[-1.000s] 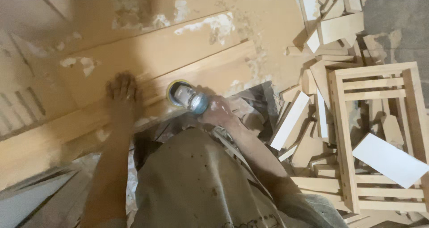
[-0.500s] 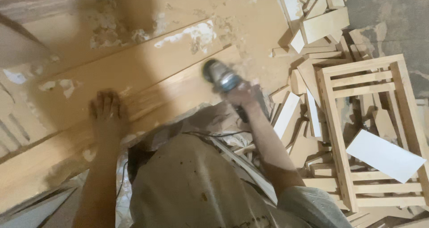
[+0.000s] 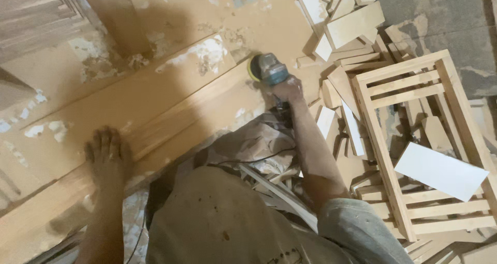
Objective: The person sands wood planks and slats using a power sander, handling them individually and placing them in stacks.
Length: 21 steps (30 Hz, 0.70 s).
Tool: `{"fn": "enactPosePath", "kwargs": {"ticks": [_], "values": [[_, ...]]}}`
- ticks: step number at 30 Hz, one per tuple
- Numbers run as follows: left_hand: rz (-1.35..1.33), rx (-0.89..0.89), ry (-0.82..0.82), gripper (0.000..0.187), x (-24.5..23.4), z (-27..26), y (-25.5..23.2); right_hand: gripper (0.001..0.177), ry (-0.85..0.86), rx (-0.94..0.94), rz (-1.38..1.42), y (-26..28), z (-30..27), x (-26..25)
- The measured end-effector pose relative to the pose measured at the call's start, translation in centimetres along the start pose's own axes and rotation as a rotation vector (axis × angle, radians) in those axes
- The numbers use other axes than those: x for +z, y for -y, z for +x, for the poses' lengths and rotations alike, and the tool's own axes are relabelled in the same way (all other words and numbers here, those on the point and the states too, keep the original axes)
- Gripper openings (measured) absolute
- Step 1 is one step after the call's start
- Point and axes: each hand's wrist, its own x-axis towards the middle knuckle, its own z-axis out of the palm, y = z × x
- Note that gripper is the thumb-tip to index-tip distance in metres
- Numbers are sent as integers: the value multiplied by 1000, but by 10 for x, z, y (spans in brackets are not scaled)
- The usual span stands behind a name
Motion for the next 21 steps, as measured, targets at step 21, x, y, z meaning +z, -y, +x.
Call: {"fn": "enactPosePath", "kwargs": {"ticks": [21], "values": [[33,56,23,105,-64,-73,77,40,-168,242,611,-95,-113,37]]}}
